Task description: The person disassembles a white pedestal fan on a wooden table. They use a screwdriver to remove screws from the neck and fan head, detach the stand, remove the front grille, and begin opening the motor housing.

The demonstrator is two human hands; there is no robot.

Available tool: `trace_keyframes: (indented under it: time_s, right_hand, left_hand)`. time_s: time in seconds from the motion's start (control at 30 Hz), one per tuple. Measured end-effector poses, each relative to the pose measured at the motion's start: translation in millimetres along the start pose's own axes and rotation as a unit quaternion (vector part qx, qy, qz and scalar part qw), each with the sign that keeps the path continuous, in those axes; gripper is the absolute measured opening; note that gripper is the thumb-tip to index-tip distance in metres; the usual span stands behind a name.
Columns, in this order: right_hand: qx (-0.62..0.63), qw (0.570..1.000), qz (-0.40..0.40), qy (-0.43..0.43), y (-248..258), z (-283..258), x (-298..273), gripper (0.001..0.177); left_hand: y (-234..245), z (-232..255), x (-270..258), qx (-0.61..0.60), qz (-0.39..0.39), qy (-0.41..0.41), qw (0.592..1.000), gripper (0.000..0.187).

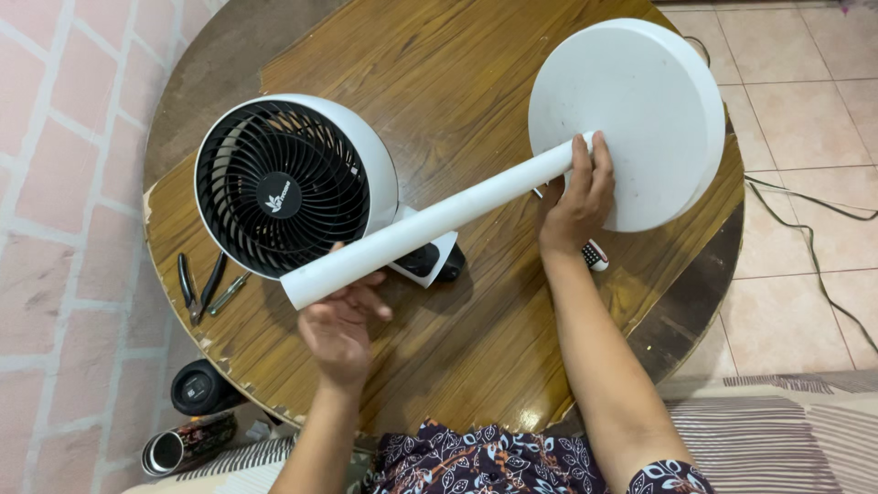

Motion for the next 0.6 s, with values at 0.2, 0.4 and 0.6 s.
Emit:
trace_keyframes:
  time_s: [0.2, 0.4, 0.6]
  right_hand:
    - [0.014, 0.998, -0.038, -0.049, -14.2, 22.0, 24.4, 0.052]
    - [0.106, 0.984, -0.032, -0.139, -39.1, 64.9, 42.0, 0.047]
    - [0.154, 0.956, -0.035, -0.248, -65.8, 115.4, 40.2, 0.044]
  left_hand:
    - [-52.9, -27.9, -9.1, 0.175, -0.146, 0.085, 0.97, 0.052]
    - [-110.4, -68.1, -2.5, 0.232, -0.288, 0.15, 0.917, 0.065]
    - [-136.8, -114.7, 13.0, 0.383, -0.332, 0.082, 0.858, 0.068]
Point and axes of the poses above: each hand's wrist, its own x-axis towards the middle knuckle, its own y-axis out of the back of the hand, z = x × y, the point moved 4 cm from there along x, towards the middle knuckle, and after that the axes turned 6 degrees about y, right-handed, at the moved point
